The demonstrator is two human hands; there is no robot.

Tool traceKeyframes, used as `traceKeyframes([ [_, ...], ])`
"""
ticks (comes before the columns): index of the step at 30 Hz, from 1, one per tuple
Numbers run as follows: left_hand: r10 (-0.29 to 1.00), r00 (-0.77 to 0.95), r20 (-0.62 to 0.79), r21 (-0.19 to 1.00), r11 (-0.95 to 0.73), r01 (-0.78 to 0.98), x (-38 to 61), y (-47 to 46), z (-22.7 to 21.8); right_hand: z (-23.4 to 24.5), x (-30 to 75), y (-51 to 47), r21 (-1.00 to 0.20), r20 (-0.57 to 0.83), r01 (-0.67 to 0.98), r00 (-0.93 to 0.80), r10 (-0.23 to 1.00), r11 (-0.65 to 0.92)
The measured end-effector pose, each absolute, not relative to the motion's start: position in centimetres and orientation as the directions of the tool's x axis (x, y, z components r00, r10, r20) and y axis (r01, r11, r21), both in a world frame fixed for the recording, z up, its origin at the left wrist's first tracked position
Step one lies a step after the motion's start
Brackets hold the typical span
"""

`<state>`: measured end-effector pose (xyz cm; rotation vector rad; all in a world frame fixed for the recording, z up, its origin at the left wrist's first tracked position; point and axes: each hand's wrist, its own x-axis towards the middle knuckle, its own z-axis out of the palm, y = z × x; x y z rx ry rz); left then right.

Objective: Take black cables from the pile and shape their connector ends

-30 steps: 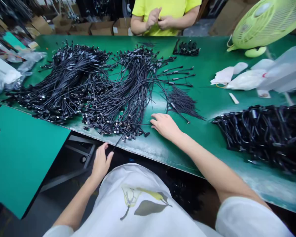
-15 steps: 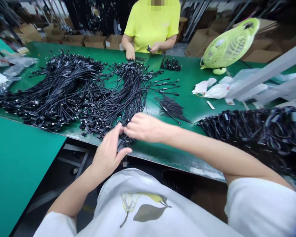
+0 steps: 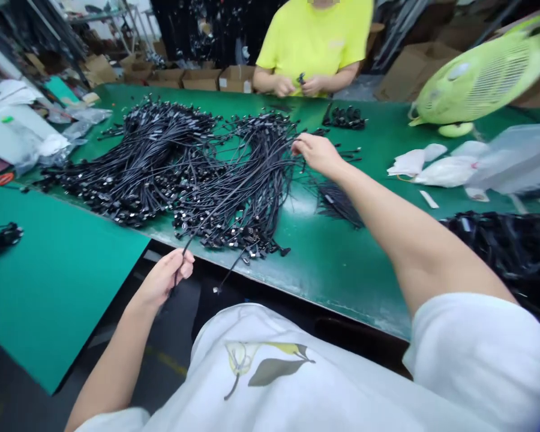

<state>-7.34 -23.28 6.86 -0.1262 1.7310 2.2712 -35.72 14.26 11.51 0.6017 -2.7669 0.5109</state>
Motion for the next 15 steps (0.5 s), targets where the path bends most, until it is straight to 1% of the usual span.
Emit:
traceKeyframes([
  [3, 0.135, -0.968, -0.211, 0.893, -0.375, -0.247, -6.8, -24.2, 7.2, 10.9, -35.3, 12.9, -0.344, 0.393, -0.468, -0.859, -0.329, 0.814],
  [5, 0.039, -0.986, -0.164, 0.880, -0.445, -0.164, -7.2, -24.2, 7.5, 10.4, -33.9, 11.8, -0.315, 0.437, -0.507, -0.828, -0.352, 0.802],
  [6, -0.018, -0.990, -0.140, 0.890, -0.440, -0.118, -7.5, -24.1, 7.7, 10.1, -32.5, 11.1, -0.266, 0.426, -0.543, -0.808, -0.408, 0.797],
  [7, -0.076, -0.991, -0.107, 0.916, -0.396, -0.069, -7.9, -23.7, 7.8, 9.9, -30.6, 10.5, -0.208, 0.387, -0.589, -0.783, -0.487, 0.781],
  [8, -0.128, -0.990, -0.061, 0.952, -0.304, -0.019, -8.3, -23.2, 7.8, 9.8, -28.2, 9.8, -0.141, 0.325, -0.642, -0.749, -0.577, 0.754],
  [9, -0.166, -0.986, 0.005, 0.986, -0.165, 0.033, -8.7, -22.5, 7.8, 9.8, -25.5, 9.0, -0.095, 0.223, -0.717, -0.692, -0.687, 0.691],
  [10, -0.174, -0.981, 0.088, 0.996, 0.005, 0.088, -9.0, -21.5, 7.7, 9.9, -22.5, 8.3, -0.092, 0.179, -0.760, -0.648, -0.740, 0.643],
  [11, -0.142, -0.974, 0.174, 0.973, 0.177, 0.148, -9.2, -20.4, 7.5, 10.2, -19.6, 7.4, -0.100, 0.138, -0.799, -0.601, -0.787, 0.593],
  [12, -0.072, -0.968, 0.241, 0.926, 0.316, 0.208, -9.3, -19.2, 7.3, 10.8, -17.1, 6.6, -0.135, 0.071, -0.849, -0.522, -0.850, 0.510],
  [13, 0.031, -0.964, 0.264, 0.882, 0.397, 0.254, -9.3, -18.0, 7.0, 11.4, -15.2, 5.8, -0.158, 0.061, -0.861, -0.497, -0.866, 0.483],
  [14, 0.140, -0.961, 0.238, 0.867, 0.415, 0.276, -9.1, -16.9, 6.8, 12.1, -14.1, 5.3, -0.160, 0.068, -0.857, -0.504, -0.861, 0.489],
  [15, 0.234, -0.954, 0.185, 0.885, 0.383, 0.265, -9.0, -16.0, 6.5, 12.8, -13.7, 5.1, -0.148, 0.085, -0.842, -0.533, -0.842, 0.518],
])
